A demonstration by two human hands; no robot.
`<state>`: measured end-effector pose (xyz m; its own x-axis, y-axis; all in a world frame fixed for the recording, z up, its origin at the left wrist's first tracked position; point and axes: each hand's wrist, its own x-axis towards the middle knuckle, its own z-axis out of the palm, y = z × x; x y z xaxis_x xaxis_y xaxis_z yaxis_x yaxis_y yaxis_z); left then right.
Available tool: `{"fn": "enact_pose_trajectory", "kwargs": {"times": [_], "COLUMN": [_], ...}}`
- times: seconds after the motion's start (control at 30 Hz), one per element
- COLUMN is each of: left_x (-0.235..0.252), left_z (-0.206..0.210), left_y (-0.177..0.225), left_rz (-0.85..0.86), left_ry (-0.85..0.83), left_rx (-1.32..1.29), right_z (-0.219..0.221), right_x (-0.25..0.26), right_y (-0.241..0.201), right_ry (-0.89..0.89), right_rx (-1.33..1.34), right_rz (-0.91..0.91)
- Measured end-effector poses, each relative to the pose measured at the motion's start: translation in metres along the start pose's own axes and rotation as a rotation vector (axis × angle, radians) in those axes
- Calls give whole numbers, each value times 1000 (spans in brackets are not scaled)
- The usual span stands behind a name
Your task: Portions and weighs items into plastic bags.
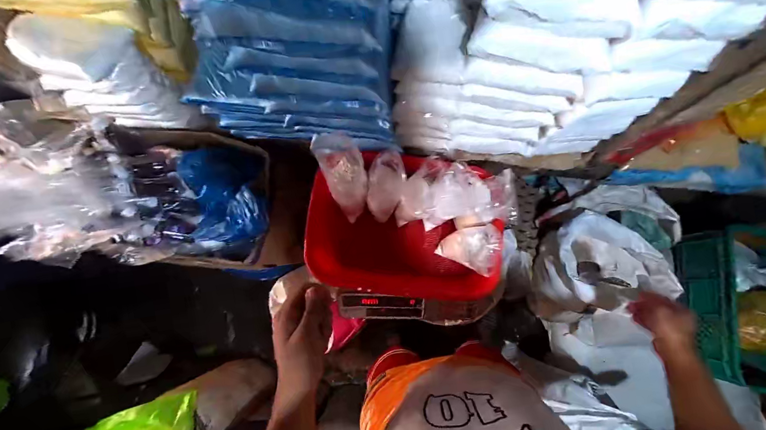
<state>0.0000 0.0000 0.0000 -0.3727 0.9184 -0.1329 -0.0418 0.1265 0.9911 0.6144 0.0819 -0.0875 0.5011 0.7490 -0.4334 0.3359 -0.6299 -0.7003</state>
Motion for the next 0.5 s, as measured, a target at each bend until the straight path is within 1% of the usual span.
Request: {"fn": "enact_pose_trajectory", "kwargs": {"times": [0.07,0.13,0.23,0.3,0.37,0.43,0.5], "left_x": [15,29,46,50,46,36,22], "left_z": [-32,-58,-73,-67,-49,-19,10], "left_y": [-6,-10,-6,-6,-13,-23,-28], "left_rz": [-27,-31,-1,7,-10,-39,-79], "left_ry": [39,39,-67,-133,-180,-227,-298], "left_rx": [38,128,193,156,59,-48,-81], "right_z": [54,95,135,150,158,154,145], "right_x": [-59,-107,-155,-172,-176,-170,-158], "right_y": [25,49,74,81,83,77,65], "right_ry": [-140,-283,-394,-411,-391,-337,-266], "right_rx": [-252,-473,-702,-860,-953,-944,-891], "right_rz": [62,14,-77,-138,-189,-198,-199]}}
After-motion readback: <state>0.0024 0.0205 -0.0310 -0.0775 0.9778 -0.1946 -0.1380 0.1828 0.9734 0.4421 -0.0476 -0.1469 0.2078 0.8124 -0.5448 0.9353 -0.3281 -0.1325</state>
